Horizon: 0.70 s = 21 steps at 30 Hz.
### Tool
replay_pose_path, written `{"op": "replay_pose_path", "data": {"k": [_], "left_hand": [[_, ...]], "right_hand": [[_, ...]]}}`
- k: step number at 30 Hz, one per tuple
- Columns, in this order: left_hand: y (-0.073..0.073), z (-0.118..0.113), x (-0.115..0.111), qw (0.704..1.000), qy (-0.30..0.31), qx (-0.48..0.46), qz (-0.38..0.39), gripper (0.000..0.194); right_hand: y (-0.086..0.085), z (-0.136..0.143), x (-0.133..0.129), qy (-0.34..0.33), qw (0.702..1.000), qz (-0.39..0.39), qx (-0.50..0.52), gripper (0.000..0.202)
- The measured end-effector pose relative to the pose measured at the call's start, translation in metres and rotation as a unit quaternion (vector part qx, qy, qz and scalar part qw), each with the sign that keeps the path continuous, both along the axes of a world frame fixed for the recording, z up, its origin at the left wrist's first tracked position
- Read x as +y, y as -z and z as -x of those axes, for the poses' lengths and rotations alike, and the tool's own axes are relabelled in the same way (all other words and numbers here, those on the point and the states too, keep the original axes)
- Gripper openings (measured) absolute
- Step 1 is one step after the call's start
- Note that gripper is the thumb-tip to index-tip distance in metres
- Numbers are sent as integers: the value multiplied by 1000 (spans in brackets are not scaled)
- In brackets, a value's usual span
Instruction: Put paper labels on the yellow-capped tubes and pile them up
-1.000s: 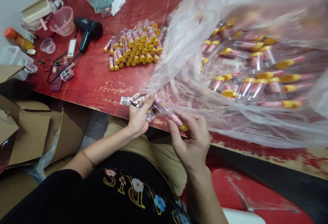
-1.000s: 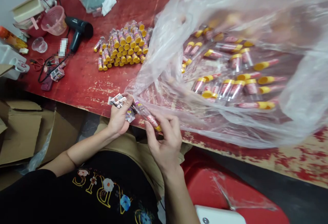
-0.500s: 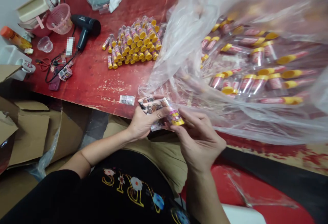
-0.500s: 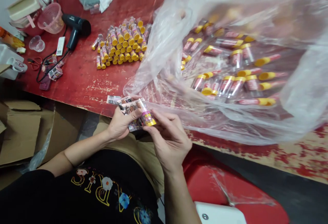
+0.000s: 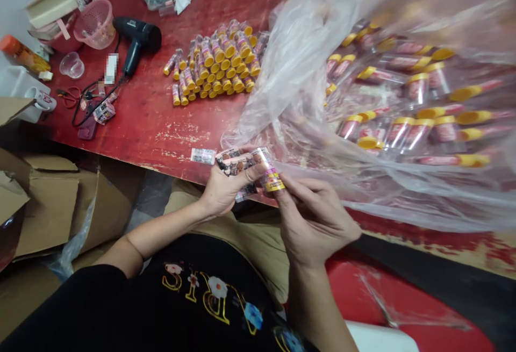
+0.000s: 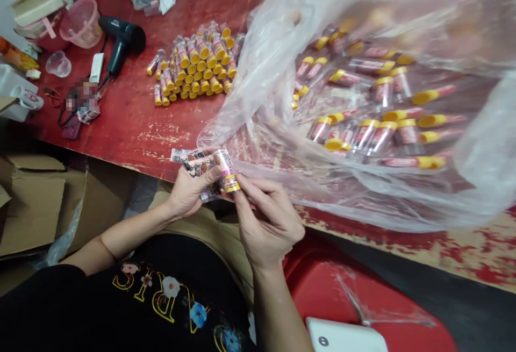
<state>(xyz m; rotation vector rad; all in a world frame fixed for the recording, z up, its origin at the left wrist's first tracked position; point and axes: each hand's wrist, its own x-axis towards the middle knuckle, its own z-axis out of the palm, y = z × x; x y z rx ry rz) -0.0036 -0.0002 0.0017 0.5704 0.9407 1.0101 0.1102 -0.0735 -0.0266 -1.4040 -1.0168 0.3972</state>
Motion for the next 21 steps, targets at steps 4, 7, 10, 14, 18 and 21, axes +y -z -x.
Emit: {"op": "replay_pose_path", "data": {"k": [4, 7, 10, 14, 18, 21], "left_hand": [[0, 2, 1, 1000, -4, -17, 2, 79], [0, 4, 1, 999, -8, -32, 12, 81], [2, 6, 3, 999, -8, -35, 21, 84], [3, 6, 3, 999, -4, -41, 21, 83], [5, 4, 0, 999, -8, -41, 12, 74], [13, 13, 14, 999, -31, -24, 16, 72]], "right_hand": [[4, 2, 3, -2, 1000, -16, -6, 30], [8, 3, 5, 3, 1000, -12, -7, 27], [11, 5, 6, 13, 1000, -3, -6, 23], [13, 6, 6, 17, 1000, -14, -1, 24], [10, 9, 8, 8, 1000, 1, 16, 22], [9, 9, 11, -22, 998, 14, 54, 29]]}}
